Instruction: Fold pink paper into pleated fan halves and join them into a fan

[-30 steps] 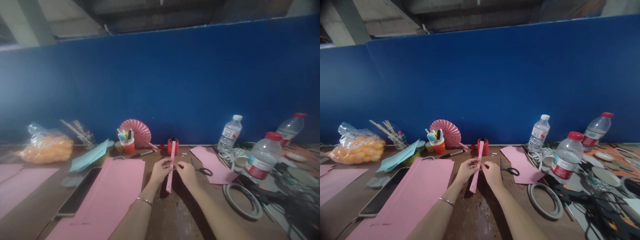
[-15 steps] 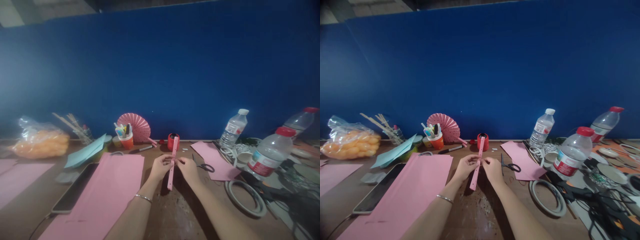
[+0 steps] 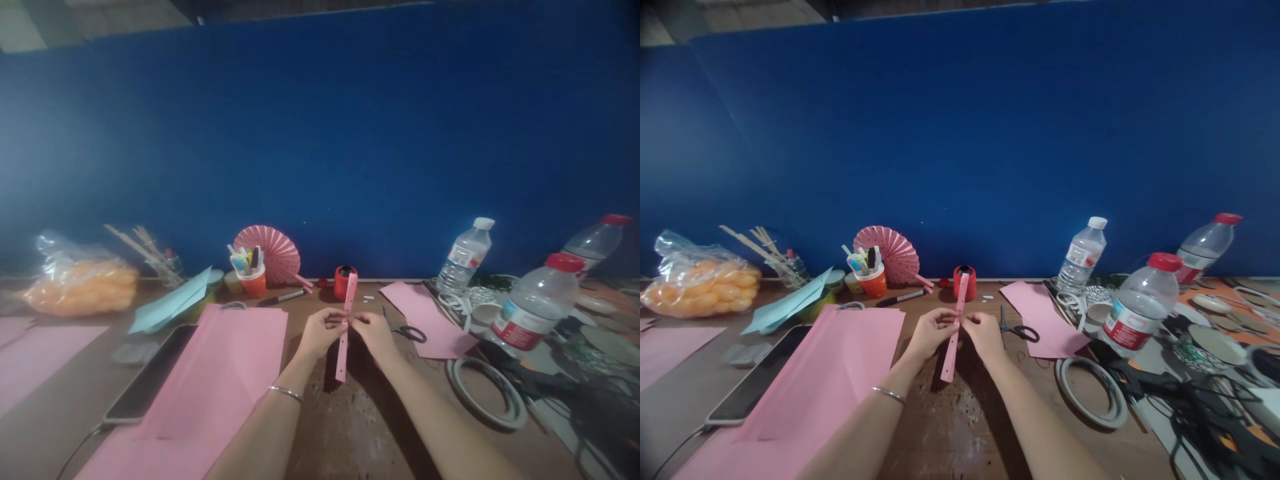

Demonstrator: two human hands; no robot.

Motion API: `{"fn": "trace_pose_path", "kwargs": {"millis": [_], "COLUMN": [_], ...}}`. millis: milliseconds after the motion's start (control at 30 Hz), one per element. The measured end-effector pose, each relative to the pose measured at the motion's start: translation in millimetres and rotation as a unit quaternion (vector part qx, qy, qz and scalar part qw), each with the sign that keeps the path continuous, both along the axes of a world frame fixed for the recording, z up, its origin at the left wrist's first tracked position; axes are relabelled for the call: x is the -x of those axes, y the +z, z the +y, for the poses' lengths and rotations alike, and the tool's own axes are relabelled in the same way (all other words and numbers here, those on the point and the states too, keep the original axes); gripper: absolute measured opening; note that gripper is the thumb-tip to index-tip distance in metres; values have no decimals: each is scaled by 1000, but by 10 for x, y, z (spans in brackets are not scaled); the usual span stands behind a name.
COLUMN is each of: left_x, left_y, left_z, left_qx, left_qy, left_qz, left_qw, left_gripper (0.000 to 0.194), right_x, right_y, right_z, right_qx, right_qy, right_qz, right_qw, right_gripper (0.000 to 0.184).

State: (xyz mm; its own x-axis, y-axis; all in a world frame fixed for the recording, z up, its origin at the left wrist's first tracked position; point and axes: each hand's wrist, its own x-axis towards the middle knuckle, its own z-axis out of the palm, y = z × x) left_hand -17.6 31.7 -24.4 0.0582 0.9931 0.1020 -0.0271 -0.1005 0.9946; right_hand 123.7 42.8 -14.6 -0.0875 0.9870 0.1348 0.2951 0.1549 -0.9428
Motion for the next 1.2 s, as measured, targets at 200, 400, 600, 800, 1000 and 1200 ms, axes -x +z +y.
{"fn": "trace_pose_path", "kwargs": {"millis": [200,400,600,800,1000,1200], "left_x": [-25,-15,-5,1,15,4], "left_y": [12,52,90,64,-13,-62], "left_z": [-18,-35,-39,-32,0,31], "left_qx": [-9,-21,-8,-22,-17,4], "left_qy": [31,76,114,98,94,80], "left_qz": [42,139,218,190,103,30], "left_qw": [999,987,969,977,990,996], "left_gripper": [26,18,17,21,20,17], "right_x": [6,13,15,11,14,6], "right_y": [-35,-12,19,-20,4,-16], "right_z": [3,-20,-31,1,-18,-33], "right_qx": [1,1,6,13,61,67], "right_qy": [-5,-12,-19,-6,35,42], "right_qz": [31,33,21,41,127,169], "right_qw": [999,999,1000,999,989,982], "right_gripper": [19,19,17,17,22,24]}}
